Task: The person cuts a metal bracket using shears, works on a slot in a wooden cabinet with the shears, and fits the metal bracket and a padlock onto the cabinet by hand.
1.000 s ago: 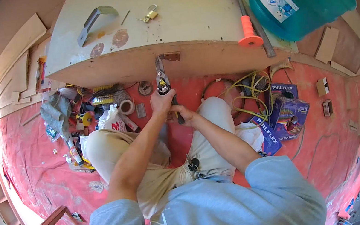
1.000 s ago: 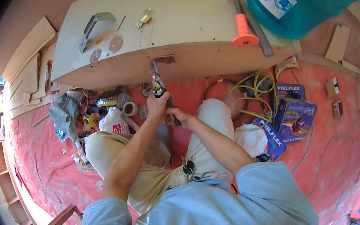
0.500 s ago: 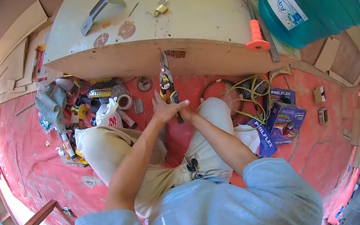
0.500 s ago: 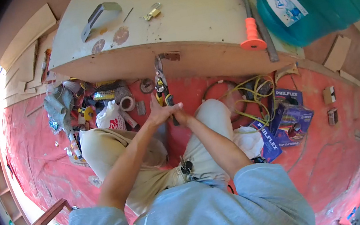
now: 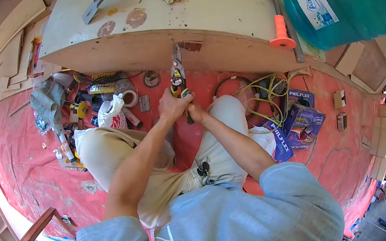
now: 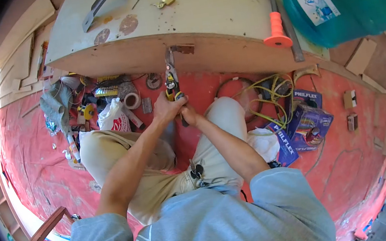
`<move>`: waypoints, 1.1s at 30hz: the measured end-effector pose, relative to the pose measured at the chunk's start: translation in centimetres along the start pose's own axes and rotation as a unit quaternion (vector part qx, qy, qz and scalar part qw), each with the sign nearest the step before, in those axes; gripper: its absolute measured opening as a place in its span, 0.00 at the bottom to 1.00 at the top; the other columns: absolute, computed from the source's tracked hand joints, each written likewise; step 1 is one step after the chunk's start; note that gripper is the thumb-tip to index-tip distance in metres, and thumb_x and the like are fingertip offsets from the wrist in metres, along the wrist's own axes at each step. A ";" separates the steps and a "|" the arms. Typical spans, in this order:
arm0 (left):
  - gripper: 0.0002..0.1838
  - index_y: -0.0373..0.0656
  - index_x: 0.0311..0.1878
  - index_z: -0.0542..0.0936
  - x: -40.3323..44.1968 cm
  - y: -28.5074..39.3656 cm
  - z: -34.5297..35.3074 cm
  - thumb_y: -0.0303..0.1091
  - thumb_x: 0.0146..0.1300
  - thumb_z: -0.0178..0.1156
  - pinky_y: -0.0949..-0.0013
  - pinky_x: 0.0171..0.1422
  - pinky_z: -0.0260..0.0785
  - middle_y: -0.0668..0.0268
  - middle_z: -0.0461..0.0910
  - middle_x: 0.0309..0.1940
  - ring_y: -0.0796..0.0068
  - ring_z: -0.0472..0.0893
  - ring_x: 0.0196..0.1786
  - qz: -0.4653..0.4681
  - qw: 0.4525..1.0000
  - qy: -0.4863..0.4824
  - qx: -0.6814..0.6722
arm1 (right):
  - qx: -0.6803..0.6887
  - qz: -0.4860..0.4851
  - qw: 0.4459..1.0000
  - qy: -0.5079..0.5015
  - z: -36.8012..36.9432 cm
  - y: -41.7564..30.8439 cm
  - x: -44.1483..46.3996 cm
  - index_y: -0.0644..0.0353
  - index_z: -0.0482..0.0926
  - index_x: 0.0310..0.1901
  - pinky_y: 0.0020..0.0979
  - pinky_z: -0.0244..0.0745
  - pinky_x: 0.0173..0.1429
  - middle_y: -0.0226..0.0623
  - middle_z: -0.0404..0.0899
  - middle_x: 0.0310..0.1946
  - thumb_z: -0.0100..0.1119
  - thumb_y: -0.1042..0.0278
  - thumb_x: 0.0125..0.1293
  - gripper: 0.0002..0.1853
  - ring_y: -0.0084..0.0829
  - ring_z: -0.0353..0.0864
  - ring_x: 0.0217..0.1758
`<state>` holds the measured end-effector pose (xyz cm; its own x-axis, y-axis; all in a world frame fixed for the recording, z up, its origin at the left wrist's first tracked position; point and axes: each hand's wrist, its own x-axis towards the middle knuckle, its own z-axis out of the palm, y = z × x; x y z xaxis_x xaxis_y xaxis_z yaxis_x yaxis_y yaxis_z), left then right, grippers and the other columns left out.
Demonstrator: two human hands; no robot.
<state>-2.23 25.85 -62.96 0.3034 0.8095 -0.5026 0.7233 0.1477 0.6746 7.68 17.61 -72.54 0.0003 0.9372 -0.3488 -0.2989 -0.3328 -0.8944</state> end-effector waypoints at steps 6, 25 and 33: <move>0.38 0.36 0.48 0.74 0.3 -0.5 0.6 0.55 0.39 0.71 0.57 0.56 0.69 0.49 0.80 0.44 0.51 0.80 0.50 0.016 0.999 0.002 -0.033 | 0.005 -0.027 0.998 0.065 1.2 -0.7 -0.3 0.56 0.72 0.36 0.26 0.63 0.29 0.26 0.72 0.25 0.48 0.57 0.58 0.12 0.22 0.70 0.26; 0.46 0.32 0.55 0.68 0.0 -0.1 1.1 0.56 0.39 0.71 0.54 0.59 0.68 0.44 0.78 0.48 0.49 0.78 0.54 -0.024 0.998 0.050 0.011 | 0.320 0.107 0.938 -0.081 0.4 2.5 0.3 0.55 0.75 0.49 0.33 0.77 0.51 0.31 0.80 0.43 0.55 0.50 0.65 0.19 0.28 0.81 0.47; 0.46 0.30 0.54 0.69 0.9 -1.4 1.5 0.57 0.39 0.72 0.57 0.59 0.67 0.44 0.78 0.48 0.51 0.78 0.54 0.031 0.999 0.019 -0.021 | 0.323 0.091 0.937 -0.100 1.4 2.7 0.0 0.55 0.75 0.50 0.36 0.76 0.52 0.32 0.81 0.43 0.51 0.49 0.66 0.20 0.29 0.81 0.45</move>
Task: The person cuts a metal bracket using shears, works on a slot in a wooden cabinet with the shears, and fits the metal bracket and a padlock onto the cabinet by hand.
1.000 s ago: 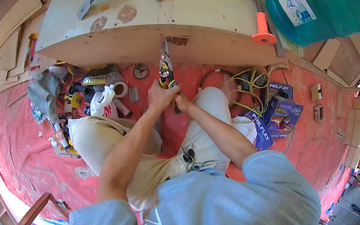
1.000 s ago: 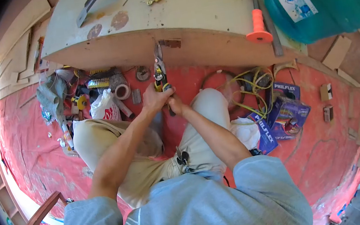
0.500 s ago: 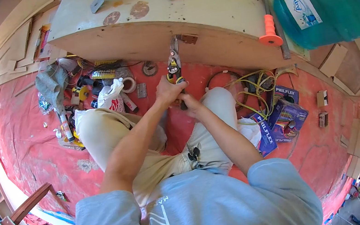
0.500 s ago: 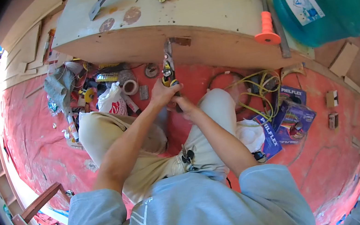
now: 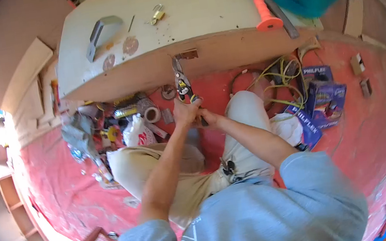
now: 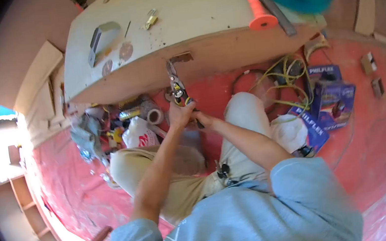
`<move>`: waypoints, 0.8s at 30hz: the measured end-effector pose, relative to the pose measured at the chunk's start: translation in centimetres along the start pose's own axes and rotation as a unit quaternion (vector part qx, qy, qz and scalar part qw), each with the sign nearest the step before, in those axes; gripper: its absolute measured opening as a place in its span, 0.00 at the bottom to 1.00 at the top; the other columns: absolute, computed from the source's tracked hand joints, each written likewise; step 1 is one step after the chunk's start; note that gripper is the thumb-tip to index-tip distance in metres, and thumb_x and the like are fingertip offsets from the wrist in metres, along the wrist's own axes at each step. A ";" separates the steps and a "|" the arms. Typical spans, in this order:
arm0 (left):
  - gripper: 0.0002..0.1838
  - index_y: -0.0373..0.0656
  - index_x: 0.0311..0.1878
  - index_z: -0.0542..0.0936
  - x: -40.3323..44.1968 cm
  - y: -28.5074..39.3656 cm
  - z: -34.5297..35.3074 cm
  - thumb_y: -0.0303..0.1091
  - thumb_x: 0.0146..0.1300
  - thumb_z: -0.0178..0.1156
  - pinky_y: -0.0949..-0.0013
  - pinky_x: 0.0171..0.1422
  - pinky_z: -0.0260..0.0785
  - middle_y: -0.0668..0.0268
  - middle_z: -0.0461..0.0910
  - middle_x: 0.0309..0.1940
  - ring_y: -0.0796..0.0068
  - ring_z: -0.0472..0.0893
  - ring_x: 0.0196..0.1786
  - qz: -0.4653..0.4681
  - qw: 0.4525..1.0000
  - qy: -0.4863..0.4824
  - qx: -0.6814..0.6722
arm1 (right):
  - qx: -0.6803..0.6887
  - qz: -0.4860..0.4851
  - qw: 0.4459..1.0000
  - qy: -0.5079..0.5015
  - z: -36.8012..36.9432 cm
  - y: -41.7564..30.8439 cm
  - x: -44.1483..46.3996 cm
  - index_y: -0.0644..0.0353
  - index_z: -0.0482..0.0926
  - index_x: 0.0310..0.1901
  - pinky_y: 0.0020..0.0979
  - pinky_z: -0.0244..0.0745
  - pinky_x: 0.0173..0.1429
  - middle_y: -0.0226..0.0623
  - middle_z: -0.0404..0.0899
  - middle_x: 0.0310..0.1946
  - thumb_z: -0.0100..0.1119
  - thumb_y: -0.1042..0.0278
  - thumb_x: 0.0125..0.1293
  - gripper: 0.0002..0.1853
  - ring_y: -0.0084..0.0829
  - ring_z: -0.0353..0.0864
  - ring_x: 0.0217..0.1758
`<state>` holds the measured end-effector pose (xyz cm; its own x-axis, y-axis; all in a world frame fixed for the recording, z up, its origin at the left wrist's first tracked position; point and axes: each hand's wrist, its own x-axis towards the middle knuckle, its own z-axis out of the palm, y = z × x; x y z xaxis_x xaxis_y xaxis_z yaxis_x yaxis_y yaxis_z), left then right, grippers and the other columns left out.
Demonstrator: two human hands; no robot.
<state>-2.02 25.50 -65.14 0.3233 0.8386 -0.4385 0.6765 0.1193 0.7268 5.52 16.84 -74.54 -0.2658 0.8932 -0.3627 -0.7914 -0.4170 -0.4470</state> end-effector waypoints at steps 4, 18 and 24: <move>0.29 0.36 0.45 0.71 2.2 -2.5 0.0 0.42 0.45 0.73 0.68 0.41 0.70 0.61 0.78 0.36 0.72 0.77 0.37 0.054 0.995 -0.022 -0.079 | 0.000 -0.003 0.998 -0.055 0.3 0.5 1.1 0.55 0.77 0.47 0.33 0.73 0.53 0.30 0.80 0.40 0.48 0.52 0.68 0.17 0.26 0.79 0.43; 0.13 0.38 0.35 0.74 -0.9 2.6 -0.8 0.27 0.49 0.67 0.70 0.31 0.71 0.67 0.77 0.28 0.77 0.77 0.28 0.022 0.983 -0.066 -0.172 | -0.136 -0.062 0.985 0.081 2.9 -0.2 0.1 0.53 0.77 0.35 0.26 0.65 0.31 0.28 0.77 0.29 0.49 0.50 0.60 0.15 0.22 0.72 0.28; 0.12 0.38 0.35 0.75 -0.5 1.9 -0.6 0.27 0.48 0.67 0.70 0.32 0.71 0.68 0.77 0.27 0.76 0.77 0.28 0.001 0.986 -0.063 -0.157 | -0.164 -0.073 0.979 0.101 3.4 -0.6 -0.4 0.53 0.77 0.33 0.24 0.61 0.27 0.27 0.77 0.28 0.50 0.52 0.57 0.14 0.20 0.70 0.26</move>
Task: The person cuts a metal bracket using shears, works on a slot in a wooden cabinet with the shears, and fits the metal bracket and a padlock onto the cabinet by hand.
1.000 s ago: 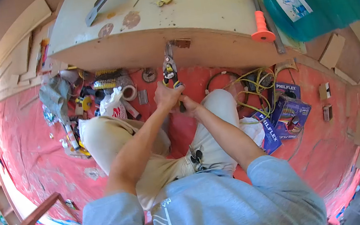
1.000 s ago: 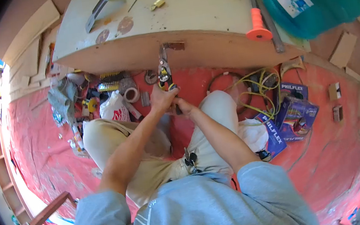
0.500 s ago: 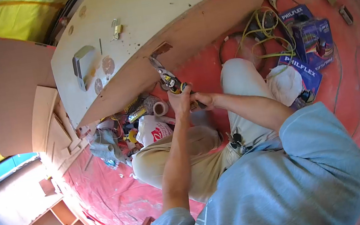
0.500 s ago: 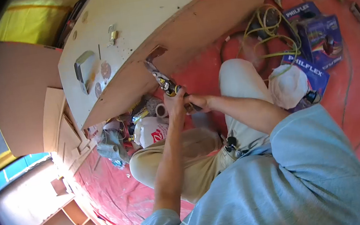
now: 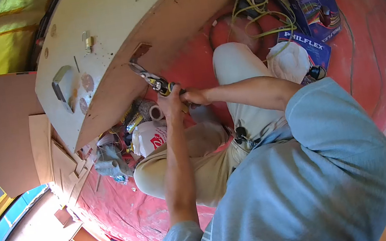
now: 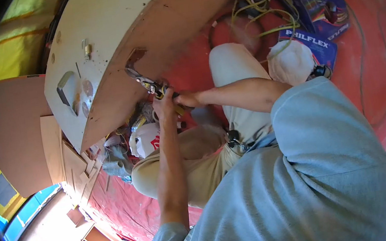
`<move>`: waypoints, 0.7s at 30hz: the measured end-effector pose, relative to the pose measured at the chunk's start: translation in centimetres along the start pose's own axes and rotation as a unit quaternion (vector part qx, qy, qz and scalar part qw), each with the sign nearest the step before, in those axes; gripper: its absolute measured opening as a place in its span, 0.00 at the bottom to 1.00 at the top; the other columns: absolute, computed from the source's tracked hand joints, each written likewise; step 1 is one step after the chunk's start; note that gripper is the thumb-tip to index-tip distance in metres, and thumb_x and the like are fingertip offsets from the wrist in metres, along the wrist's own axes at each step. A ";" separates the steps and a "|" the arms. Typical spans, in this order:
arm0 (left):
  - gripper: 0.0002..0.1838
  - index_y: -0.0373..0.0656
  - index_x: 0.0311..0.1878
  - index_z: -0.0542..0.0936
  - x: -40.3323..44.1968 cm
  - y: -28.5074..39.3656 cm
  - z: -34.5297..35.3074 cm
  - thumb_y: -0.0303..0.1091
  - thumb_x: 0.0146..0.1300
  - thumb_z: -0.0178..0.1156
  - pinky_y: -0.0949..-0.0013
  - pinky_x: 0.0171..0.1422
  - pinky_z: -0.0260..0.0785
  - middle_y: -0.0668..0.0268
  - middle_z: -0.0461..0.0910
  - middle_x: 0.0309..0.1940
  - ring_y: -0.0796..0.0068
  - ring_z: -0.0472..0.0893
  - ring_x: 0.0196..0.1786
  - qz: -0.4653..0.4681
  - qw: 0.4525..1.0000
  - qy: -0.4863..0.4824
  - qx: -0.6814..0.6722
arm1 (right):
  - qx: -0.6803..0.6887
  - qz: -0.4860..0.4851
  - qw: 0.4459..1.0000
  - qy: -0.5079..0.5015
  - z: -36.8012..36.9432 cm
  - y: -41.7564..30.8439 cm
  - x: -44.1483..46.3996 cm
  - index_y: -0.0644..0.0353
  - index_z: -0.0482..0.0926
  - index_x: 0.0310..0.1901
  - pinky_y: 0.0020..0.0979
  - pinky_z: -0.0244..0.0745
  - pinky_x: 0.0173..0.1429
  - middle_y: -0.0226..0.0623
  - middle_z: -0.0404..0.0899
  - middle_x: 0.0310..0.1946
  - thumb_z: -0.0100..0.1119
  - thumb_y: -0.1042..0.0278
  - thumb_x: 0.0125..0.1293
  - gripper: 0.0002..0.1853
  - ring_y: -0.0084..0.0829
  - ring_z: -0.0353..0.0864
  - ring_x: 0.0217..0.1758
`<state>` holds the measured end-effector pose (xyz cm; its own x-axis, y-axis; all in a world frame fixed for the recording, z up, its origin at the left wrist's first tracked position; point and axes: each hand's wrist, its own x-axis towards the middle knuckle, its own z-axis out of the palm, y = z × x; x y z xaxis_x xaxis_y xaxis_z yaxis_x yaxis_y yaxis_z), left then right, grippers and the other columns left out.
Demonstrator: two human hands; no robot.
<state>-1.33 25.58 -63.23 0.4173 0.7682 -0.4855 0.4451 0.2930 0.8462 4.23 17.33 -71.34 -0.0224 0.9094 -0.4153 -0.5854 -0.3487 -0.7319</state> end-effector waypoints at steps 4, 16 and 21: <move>0.11 0.37 0.36 0.77 0.2 0.1 -0.3 0.27 0.49 0.65 0.71 0.31 0.69 0.68 0.78 0.28 0.80 0.76 0.27 0.020 0.997 0.020 0.073 | -0.005 0.011 1.000 -0.014 0.5 -1.5 -1.0 0.54 0.77 0.33 0.25 0.60 0.26 0.28 0.77 0.28 0.50 0.53 0.56 0.14 0.20 0.70 0.26; 0.11 0.40 0.35 0.75 0.3 -0.3 -0.8 0.29 0.50 0.67 0.72 0.32 0.68 0.70 0.76 0.27 0.80 0.74 0.27 0.005 1.000 -0.001 0.025 | 0.171 0.029 0.980 -0.095 0.3 1.1 1.0 0.56 0.78 0.35 0.24 0.68 0.35 0.28 0.77 0.28 0.53 0.54 0.61 0.13 0.23 0.74 0.28; 0.25 0.43 0.40 0.76 -1.7 1.6 -1.6 0.59 0.59 0.58 0.67 0.35 0.72 0.66 0.79 0.31 0.74 0.78 0.31 -0.057 0.982 -0.072 -0.165 | 0.113 0.029 0.993 -0.032 1.0 -1.3 -0.5 0.56 0.78 0.41 0.27 0.73 0.37 0.31 0.79 0.30 0.56 0.55 0.62 0.14 0.24 0.78 0.31</move>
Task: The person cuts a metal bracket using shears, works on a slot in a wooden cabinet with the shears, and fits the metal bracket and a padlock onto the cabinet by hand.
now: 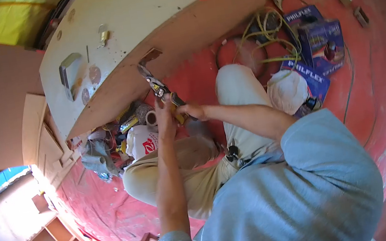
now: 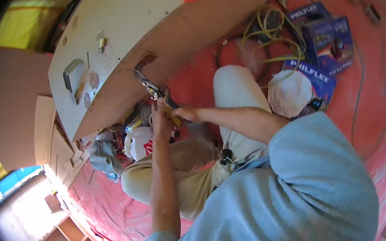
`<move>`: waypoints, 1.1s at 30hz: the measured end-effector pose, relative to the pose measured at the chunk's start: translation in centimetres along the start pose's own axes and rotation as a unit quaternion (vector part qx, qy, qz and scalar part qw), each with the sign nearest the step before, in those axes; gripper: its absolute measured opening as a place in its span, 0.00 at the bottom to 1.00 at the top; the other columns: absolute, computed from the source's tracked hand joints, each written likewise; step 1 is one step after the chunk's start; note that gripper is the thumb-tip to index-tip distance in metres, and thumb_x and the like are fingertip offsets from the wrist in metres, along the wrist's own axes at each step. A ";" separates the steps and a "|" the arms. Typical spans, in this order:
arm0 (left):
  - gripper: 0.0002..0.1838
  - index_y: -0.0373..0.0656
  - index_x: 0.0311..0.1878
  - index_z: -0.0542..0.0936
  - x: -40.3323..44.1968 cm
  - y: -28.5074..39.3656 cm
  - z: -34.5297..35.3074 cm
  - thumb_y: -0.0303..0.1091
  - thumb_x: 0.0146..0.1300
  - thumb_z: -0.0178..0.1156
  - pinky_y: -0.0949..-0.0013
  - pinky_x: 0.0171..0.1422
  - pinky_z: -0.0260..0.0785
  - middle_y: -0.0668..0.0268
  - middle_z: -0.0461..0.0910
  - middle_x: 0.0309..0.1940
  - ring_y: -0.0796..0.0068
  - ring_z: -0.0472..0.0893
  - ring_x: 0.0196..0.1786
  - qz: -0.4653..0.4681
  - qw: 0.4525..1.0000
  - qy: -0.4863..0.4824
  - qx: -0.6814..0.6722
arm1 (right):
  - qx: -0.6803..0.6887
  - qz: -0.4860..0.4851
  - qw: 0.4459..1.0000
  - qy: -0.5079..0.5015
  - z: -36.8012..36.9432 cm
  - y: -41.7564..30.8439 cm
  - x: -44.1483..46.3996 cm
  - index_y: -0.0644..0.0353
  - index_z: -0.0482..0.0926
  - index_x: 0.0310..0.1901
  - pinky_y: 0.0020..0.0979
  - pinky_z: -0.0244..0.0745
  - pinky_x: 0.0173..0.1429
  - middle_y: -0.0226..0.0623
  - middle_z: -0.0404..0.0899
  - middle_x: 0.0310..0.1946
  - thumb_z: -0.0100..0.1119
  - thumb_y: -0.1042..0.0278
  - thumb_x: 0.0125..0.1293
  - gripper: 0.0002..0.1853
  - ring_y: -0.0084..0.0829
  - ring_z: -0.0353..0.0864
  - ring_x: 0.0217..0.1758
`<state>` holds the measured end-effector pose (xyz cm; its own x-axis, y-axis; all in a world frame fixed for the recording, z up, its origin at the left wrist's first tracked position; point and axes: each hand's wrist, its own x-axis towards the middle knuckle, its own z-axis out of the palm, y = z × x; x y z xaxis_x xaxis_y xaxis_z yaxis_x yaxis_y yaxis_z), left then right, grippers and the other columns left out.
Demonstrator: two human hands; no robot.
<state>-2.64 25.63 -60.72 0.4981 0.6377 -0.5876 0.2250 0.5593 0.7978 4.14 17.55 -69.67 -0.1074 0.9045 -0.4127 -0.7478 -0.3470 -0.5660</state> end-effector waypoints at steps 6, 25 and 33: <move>0.36 0.51 0.45 0.77 3.9 -4.9 -4.9 0.74 0.62 0.38 0.64 0.37 0.75 0.65 0.80 0.35 0.66 0.81 0.36 -0.172 0.980 -0.062 -0.082 | -0.003 -0.017 0.999 0.031 1.2 -0.6 -0.4 0.55 0.77 0.40 0.26 0.71 0.28 0.30 0.77 0.27 0.61 0.52 0.60 0.16 0.22 0.76 0.26; 0.16 0.48 0.38 0.76 4.6 -8.1 -3.6 0.45 0.67 0.41 0.60 0.39 0.76 0.64 0.79 0.30 0.65 0.80 0.33 -0.102 0.978 -0.004 -0.184 | -0.122 -0.026 0.987 0.099 1.0 -1.5 -1.2 0.62 0.81 0.42 0.30 0.71 0.45 0.30 0.79 0.36 0.62 0.51 0.59 0.20 0.23 0.76 0.40; 0.17 0.49 0.40 0.76 3.7 -7.7 -3.0 0.47 0.69 0.40 0.61 0.40 0.76 0.66 0.79 0.32 0.67 0.81 0.34 -0.086 0.983 0.000 -0.163 | -0.118 -0.082 0.982 0.119 0.8 -0.3 -0.5 0.61 0.80 0.41 0.29 0.69 0.40 0.31 0.78 0.33 0.61 0.49 0.59 0.21 0.23 0.75 0.36</move>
<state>-5.04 25.30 -69.46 0.4768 0.5178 -0.7103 0.0258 0.7995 0.6001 3.88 17.42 -68.70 0.1786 0.8797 -0.4408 -0.5667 -0.2742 -0.7769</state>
